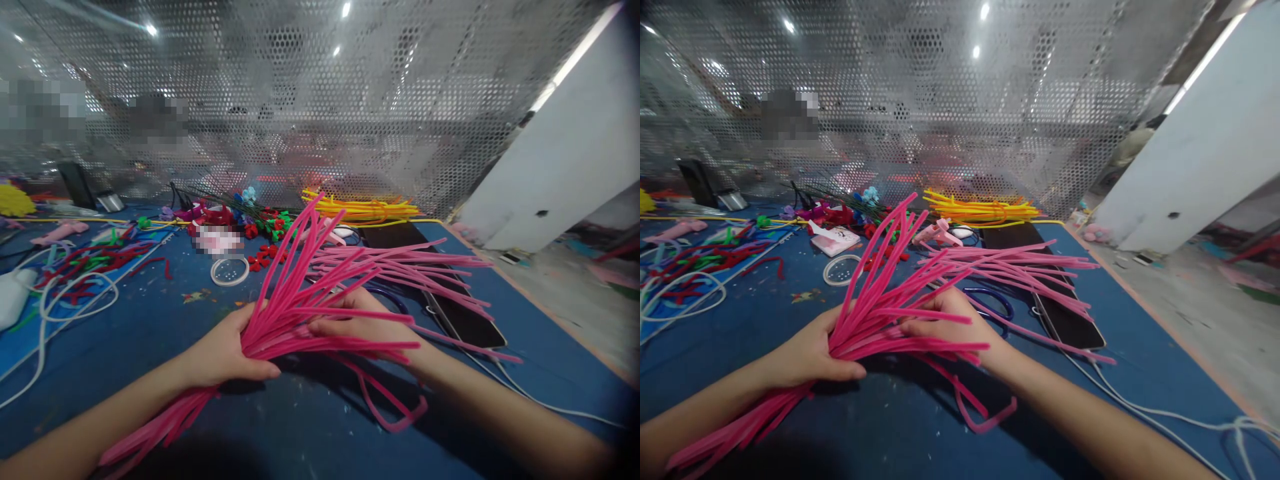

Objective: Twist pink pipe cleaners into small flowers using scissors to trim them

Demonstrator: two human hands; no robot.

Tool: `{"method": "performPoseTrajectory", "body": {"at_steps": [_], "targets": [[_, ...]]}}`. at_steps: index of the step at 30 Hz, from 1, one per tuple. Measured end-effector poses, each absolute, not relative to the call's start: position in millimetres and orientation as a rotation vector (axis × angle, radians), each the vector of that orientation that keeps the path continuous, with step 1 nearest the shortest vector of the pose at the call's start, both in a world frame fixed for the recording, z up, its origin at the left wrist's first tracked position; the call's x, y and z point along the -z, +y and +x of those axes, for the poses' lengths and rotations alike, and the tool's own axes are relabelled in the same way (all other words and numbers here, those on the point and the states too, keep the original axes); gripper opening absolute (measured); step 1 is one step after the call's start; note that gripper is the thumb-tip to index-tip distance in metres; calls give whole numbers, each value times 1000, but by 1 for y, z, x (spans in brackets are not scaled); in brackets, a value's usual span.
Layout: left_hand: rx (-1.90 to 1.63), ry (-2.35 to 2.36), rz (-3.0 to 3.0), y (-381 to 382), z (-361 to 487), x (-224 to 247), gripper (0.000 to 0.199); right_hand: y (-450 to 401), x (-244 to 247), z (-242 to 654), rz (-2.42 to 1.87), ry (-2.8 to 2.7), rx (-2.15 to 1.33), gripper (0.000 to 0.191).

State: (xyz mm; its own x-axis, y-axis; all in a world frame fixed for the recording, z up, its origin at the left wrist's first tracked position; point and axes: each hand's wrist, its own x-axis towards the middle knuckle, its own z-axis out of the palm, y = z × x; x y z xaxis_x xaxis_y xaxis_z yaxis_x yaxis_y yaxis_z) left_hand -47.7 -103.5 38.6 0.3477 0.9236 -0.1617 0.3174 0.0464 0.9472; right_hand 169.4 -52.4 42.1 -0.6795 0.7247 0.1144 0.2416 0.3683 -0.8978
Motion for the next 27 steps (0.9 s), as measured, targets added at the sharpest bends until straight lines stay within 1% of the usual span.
{"method": "performPoseTrajectory", "body": {"at_steps": [3,8,12,14,18,22,24,26,27], "targets": [[-634,1248,1512,-103,-48,-37,62,-49,-41,170,-878,-2010,-1451,13],[-608,1192,1405,-101,-48,-36,52,-47,-52,171,-1153,-1841,-1560,6],[-610,1108,1299,-97,-52,-37,30,-41,-57,178,-1152,-1837,-1478,6],[-604,1076,1259,-94,-54,-36,23,-37,-57,183,-1110,-1876,-1411,7],[-616,1033,1233,-92,-56,-35,22,-32,-54,187,-1032,-1951,-1358,9],[-662,1022,1231,-93,-55,-36,21,-32,-52,186,-981,-2000,-1161,16],[-697,1026,1220,-92,-54,-36,23,-33,-52,186,-971,-2040,-1072,17],[-729,1030,1198,-91,-55,-36,27,-32,-52,187,-980,-2074,-1075,14],[-741,1030,1187,-89,-55,-35,28,-32,-53,187,-990,-2076,-1116,16]]}}
